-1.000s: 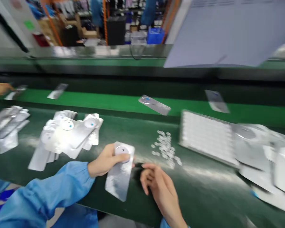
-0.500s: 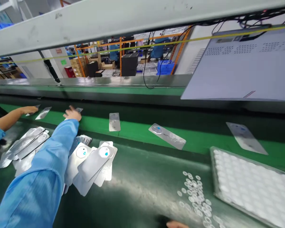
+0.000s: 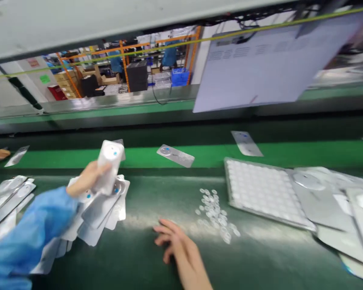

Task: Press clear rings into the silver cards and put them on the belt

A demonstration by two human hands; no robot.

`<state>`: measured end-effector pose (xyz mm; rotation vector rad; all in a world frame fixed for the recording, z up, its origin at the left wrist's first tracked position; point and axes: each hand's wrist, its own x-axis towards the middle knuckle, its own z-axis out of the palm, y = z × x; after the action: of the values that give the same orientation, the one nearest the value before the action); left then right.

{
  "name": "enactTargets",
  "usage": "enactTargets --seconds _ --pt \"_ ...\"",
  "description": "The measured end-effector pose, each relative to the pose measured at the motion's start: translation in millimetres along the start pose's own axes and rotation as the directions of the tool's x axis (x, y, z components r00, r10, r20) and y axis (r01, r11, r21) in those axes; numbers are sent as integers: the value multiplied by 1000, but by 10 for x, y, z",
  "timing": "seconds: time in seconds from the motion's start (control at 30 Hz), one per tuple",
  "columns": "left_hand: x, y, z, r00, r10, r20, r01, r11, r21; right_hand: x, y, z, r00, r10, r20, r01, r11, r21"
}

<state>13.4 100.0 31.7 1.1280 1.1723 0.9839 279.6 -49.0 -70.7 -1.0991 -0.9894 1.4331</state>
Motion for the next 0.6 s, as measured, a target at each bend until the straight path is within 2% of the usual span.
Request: enactTargets --seconds 0.07,0.13,0.23,0.3,0.4,0.53,0.6 --pt "-260 -270 367 988 -80 134 71 995 69 44 -70 239 994 -7 110 8 1000 -7" --pt "-521 -519 698 958 -134 252 117 990 83 36 -78 364 986 23 165 -20 1000 -22" --pt "-719 -745 1026 934 -167 315 208 973 -101 -96 -1 301 978 86 189 -69 993 -93" --pt "-721 -813 1144 917 -205 341 295 925 -238 -214 53 179 973 114 202 -82 984 -160" --pt "-687 -878 1236 899 -281 335 390 862 -324 -330 71 53 971 122 204 -73 969 -235" --pt "-721 -938 1299 916 -326 233 391 855 -341 -383 -4 25 971 101 217 -29 951 -309" --pt "-755 -946 1314 921 -324 219 381 868 -319 -399 -58 -5 985 64 159 -8 944 -330"
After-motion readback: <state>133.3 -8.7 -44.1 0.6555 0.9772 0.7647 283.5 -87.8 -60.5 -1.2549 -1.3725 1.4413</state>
